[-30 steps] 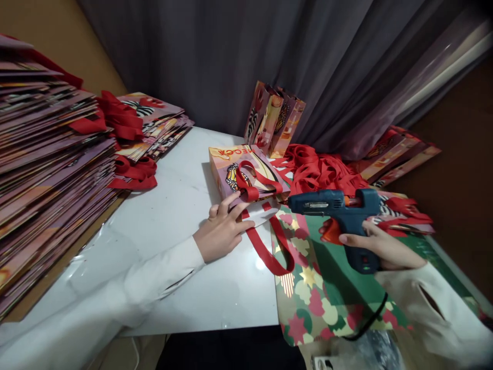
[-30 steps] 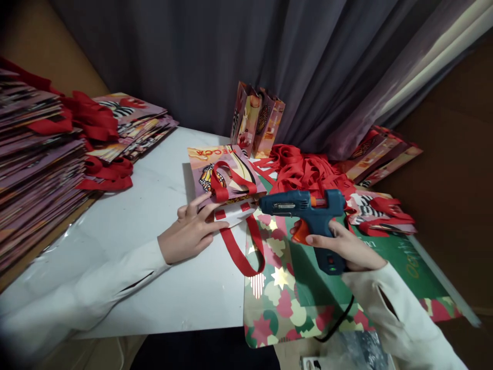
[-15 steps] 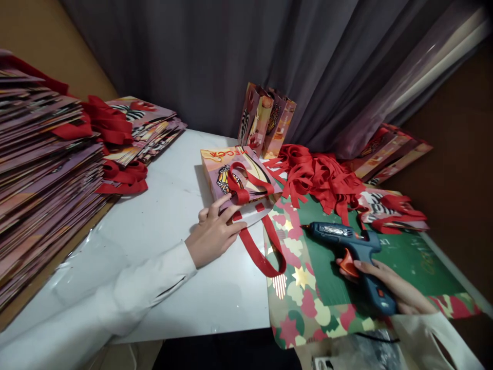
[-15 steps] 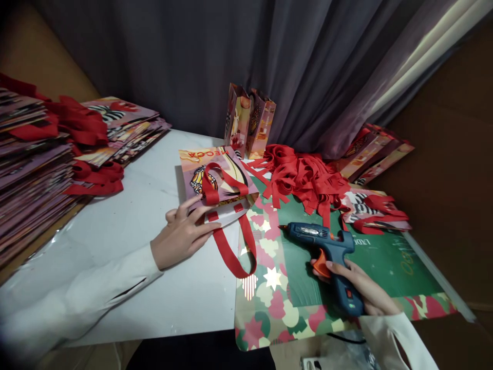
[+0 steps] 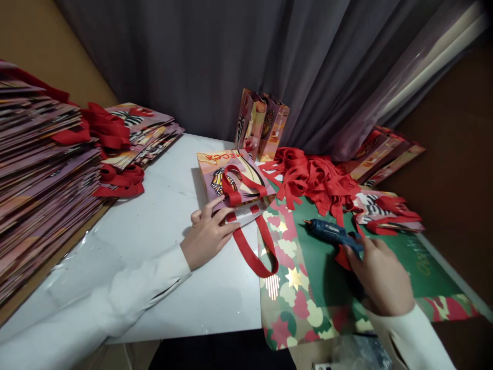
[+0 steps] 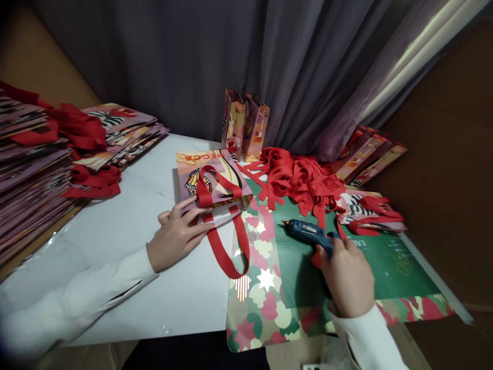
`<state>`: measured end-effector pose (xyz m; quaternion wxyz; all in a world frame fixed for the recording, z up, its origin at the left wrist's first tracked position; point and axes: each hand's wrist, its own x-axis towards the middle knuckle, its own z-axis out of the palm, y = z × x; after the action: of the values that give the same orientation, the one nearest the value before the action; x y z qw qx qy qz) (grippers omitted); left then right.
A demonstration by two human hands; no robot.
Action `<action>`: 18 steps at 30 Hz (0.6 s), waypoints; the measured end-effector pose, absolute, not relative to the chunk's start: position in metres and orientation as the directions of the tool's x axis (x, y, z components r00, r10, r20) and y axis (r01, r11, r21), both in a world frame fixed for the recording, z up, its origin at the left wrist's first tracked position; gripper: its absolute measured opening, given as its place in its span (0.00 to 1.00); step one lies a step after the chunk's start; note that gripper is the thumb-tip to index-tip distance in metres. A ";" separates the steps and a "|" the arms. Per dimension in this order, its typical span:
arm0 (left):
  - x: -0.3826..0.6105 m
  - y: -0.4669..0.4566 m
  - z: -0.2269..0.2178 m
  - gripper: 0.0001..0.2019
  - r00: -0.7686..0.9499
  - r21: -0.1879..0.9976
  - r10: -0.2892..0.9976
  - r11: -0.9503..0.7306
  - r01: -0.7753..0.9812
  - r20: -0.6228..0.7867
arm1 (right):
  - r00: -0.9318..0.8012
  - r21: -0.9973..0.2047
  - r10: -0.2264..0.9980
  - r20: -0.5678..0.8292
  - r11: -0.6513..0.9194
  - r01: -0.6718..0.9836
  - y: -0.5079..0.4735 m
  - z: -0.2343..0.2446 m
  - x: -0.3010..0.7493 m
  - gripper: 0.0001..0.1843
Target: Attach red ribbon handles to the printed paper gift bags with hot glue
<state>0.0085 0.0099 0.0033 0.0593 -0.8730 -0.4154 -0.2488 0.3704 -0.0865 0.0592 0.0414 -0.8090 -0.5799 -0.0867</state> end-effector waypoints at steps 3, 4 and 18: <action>0.009 0.010 0.004 0.12 0.529 0.122 0.702 -0.649 0.751 0.476 | 0.013 -0.270 0.967 0.255 0.059 0.961 -0.060 0.067 0.312 0.20; 0.009 0.010 0.004 0.12 0.531 0.123 0.701 -0.651 0.749 0.476 | -0.054 -0.344 0.973 0.225 0.131 0.930 -0.048 0.067 0.292 0.19; 0.007 0.010 0.006 0.14 0.534 0.130 0.700 -0.656 0.744 0.474 | 0.054 -0.734 0.982 0.182 0.099 0.672 -0.006 0.092 0.305 0.21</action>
<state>0.0074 0.0102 0.0059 0.0440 -0.8748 -0.4125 -0.2504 0.3055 -0.0062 0.0917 0.3531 -0.6344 -0.6518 0.2191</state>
